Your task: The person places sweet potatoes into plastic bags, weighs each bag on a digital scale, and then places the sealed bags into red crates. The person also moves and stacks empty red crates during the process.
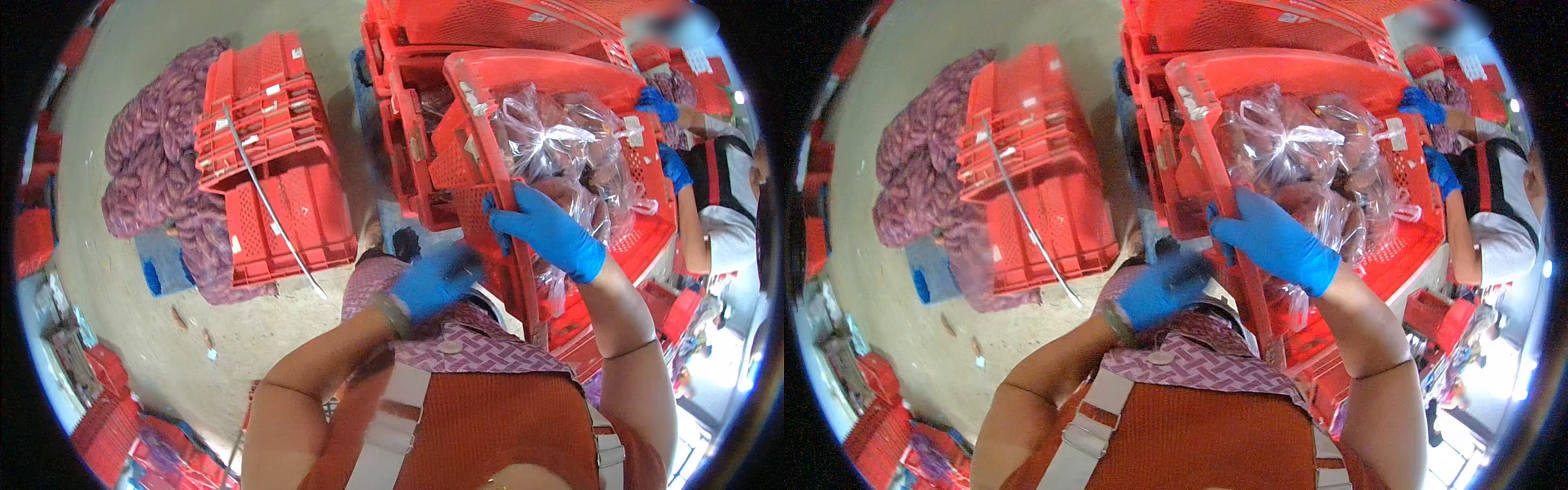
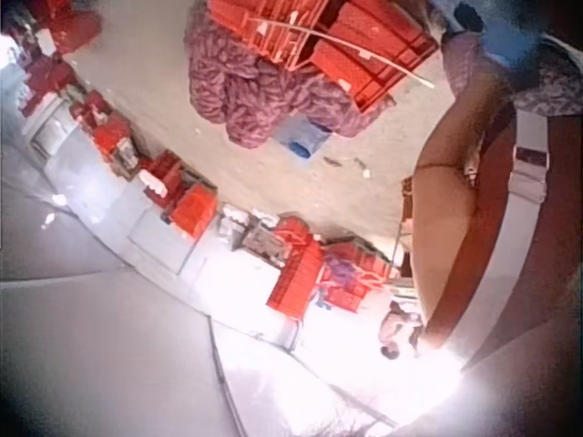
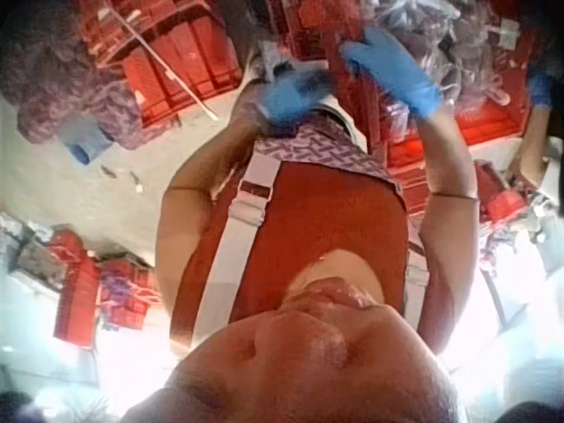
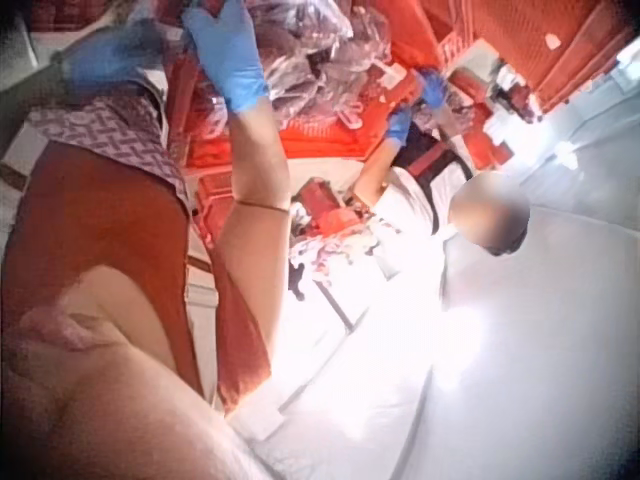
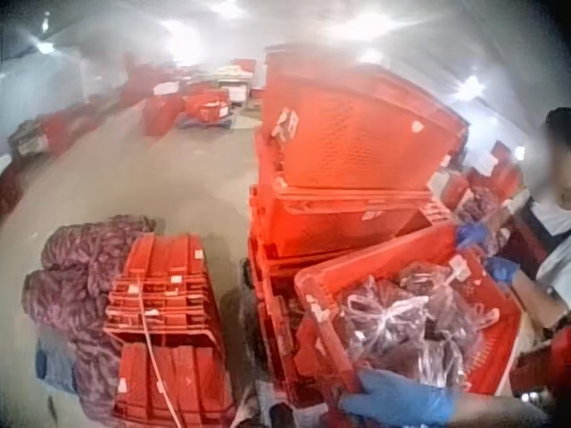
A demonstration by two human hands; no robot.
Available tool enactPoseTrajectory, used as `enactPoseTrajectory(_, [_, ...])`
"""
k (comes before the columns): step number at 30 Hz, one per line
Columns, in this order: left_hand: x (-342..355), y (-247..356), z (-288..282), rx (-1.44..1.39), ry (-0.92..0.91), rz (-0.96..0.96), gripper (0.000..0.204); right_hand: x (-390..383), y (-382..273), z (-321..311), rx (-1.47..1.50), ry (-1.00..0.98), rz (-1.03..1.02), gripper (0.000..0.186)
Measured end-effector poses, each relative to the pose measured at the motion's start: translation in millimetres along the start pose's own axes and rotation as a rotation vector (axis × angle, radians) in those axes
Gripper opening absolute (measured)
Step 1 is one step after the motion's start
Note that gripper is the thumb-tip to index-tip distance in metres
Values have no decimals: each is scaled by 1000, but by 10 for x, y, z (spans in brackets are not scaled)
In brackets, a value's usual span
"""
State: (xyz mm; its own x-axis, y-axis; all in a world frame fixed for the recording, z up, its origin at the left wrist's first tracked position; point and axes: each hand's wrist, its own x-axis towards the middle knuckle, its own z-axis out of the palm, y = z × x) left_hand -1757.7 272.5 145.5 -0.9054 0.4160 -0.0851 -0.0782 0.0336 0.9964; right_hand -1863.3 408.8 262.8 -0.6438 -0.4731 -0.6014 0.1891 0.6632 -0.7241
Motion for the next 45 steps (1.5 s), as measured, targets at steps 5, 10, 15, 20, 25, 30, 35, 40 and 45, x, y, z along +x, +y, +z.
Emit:
enactPoseTrajectory(5, [92, 166, 471, -348, -147, -247, 53, -10, 28, -69, 443, -85, 28, 25])
enactPoseTrajectory(10, [21, 264, 588, -543, 16, -232, 67, 92, 159, -133, 620, -199, -25, 26])
enactPoseTrajectory(15, [57, 215, 563, -541, 13, -145, 78, 49, 86, -42, 446, -72, 47, 28])
enactPoseTrajectory(20, [224, 242, 389, -330, -109, -129, 81, -2, -62, -14, 281, 137, 101, 34])
enactPoseTrajectory(25, [471, 311, 170, -173, -136, -110, 80, 122, -218, -138, 326, 217, 58, 33])
enactPoseTrajectory(30, [629, 319, -202, -404, 52, -73, 68, 563, -384, -357, 238, 236, -17, 42])
enactPoseTrajectory(35, [718, 303, -525, -223, 206, -175, 66, 971, -469, -380, 420, 193, -56, 42])
enactPoseTrajectory(40, [800, 288, -608, -128, 188, -177, 67, 1053, -547, -427, 385, 158, -52, 42])
enactPoseTrajectory(45, [759, 287, -516, -103, 247, -142, 70, 1017, -464, -382, 409, 202, -97, 40])
